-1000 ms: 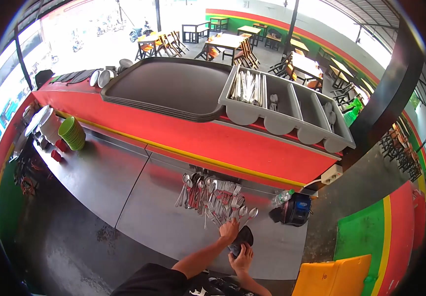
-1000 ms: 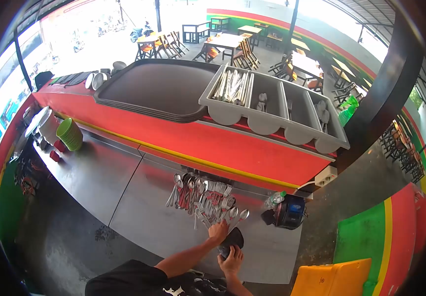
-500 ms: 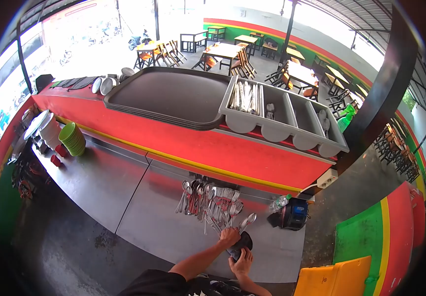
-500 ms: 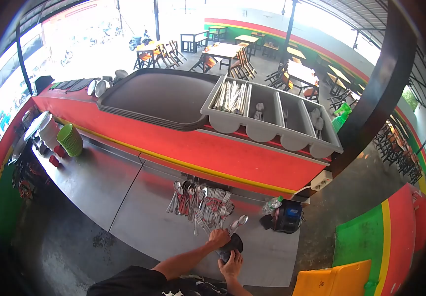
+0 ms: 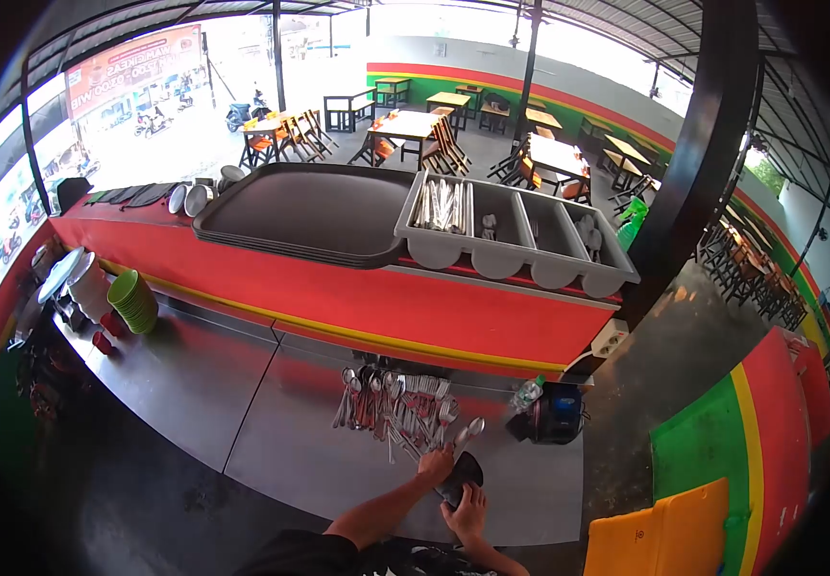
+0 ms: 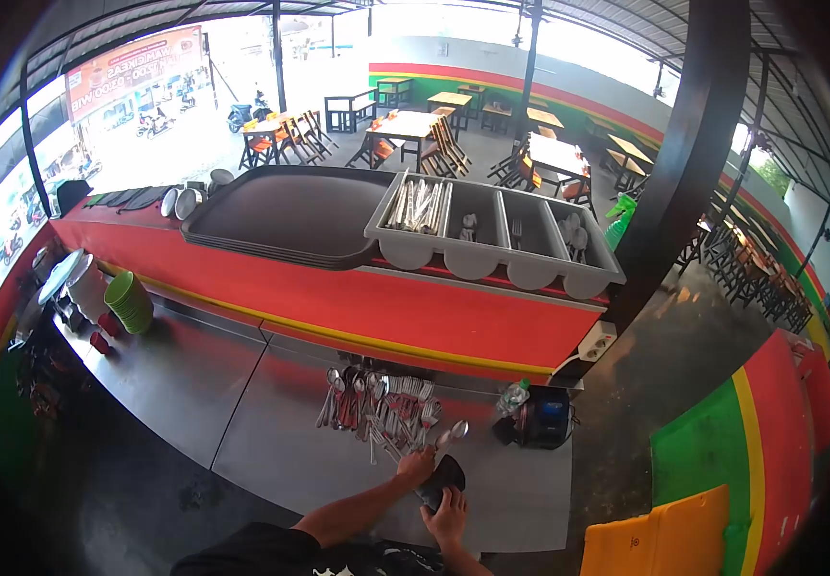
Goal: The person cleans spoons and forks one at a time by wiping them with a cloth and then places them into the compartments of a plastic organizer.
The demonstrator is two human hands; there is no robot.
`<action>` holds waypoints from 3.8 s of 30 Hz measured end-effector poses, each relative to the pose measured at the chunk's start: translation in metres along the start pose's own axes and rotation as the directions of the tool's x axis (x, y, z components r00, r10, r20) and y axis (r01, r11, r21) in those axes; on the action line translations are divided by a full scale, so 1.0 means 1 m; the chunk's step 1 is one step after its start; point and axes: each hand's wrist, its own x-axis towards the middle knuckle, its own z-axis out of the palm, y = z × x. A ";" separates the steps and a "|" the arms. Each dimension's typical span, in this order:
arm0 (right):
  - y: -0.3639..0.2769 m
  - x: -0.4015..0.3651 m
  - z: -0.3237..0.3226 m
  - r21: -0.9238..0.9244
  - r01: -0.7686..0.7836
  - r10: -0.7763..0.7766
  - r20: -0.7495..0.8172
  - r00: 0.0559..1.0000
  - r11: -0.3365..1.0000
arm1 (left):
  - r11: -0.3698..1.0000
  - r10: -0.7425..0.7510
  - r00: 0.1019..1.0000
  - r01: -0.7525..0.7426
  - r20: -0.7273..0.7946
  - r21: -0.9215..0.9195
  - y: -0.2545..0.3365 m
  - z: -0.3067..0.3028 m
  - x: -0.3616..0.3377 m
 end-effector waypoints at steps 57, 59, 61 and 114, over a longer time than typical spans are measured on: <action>0.003 0.024 0.038 0.885 -0.437 0.667 0.423 0.614 -0.159 | 0.885 0.117 0.991 -0.133 -0.061 -0.446 0.016 -0.069 -0.140; 0.006 0.022 0.043 0.890 -0.442 0.700 0.385 0.601 -0.110 | 0.892 0.106 0.993 -0.120 -0.055 -0.436 0.011 -0.062 -0.140; 0.006 0.022 0.043 0.883 -0.459 0.705 0.387 0.595 -0.097 | 0.894 0.093 0.994 -0.111 -0.063 -0.434 0.016 -0.069 -0.144; -0.039 0.041 -0.058 0.871 -0.463 0.431 0.486 0.761 -0.165 | 0.731 0.029 0.972 0.138 0.233 -0.668 0.022 -0.093 -0.178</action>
